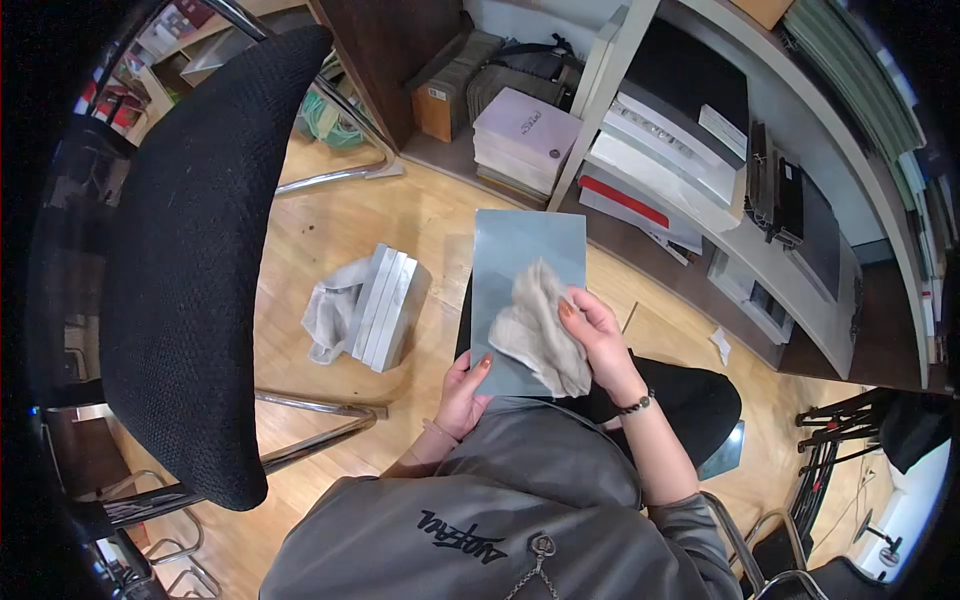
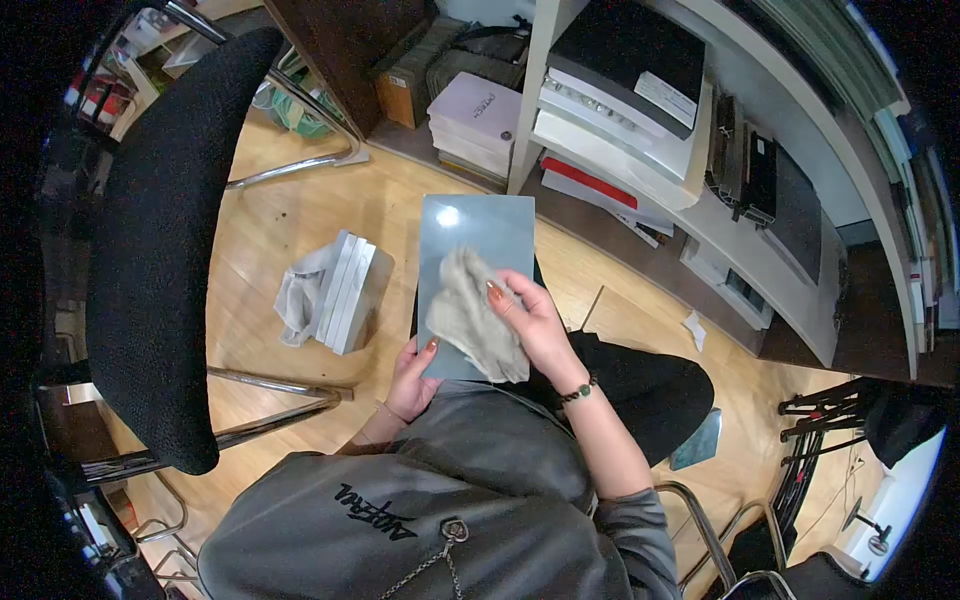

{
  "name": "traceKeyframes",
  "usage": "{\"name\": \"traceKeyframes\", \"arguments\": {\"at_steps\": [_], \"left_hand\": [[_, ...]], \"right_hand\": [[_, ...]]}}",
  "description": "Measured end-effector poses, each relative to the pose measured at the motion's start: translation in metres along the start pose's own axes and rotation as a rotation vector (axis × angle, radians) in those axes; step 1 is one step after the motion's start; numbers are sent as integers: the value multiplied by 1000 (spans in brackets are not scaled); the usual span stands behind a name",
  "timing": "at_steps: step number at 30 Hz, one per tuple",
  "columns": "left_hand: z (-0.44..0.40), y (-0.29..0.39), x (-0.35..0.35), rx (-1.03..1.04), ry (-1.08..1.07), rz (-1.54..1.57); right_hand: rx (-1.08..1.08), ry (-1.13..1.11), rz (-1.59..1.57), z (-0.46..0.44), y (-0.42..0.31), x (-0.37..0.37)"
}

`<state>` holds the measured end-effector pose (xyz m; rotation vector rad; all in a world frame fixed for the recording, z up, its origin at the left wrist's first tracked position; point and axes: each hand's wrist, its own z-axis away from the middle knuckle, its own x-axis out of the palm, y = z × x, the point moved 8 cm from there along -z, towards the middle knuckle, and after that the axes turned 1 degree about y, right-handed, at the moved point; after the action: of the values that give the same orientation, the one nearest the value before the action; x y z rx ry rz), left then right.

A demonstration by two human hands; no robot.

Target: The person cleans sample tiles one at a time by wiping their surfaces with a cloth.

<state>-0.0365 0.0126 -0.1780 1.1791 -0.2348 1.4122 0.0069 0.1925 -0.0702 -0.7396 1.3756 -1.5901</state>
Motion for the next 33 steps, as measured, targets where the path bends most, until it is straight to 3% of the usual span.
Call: {"name": "traceKeyframes", "arguments": {"at_steps": [3, 6, 10, 11, 14, 18, 26, 27, 31, 33], "left_hand": [[1, 1, -4, 13, -4, -15], [3, 3, -3, 1, 30, -16], [1, -3, -8, 9, -13, 4], [1, -3, -9, 18, -41, 6], [4, -1, -10, 22, -25, 6], [-3, 0, -6, 1, -33, -37], [2, 1, -6, 13, 17, -79], [3, 1, -6, 26, 27, -89], [5, -3, -9, -28, -5, -26], [3, -8, -17, -27, -10, -20]], "right_hand": [[-196, 160, 218, -12, -7, -9], [-449, 472, 802, 2, -41, -2], [-520, 189, 1031, 11, -47, 51], [-522, 185, 1030, 18, -43, 54], [-664, -205, 880, 38, -22, 80], [-733, -348, 953, 6, -13, 67], [-594, 219, 952, -103, -47, 35], [-594, 217, 957, -98, -46, 38], [-733, -217, 893, -27, -31, 84], [-727, -269, 864, -15, -29, 85]]}}
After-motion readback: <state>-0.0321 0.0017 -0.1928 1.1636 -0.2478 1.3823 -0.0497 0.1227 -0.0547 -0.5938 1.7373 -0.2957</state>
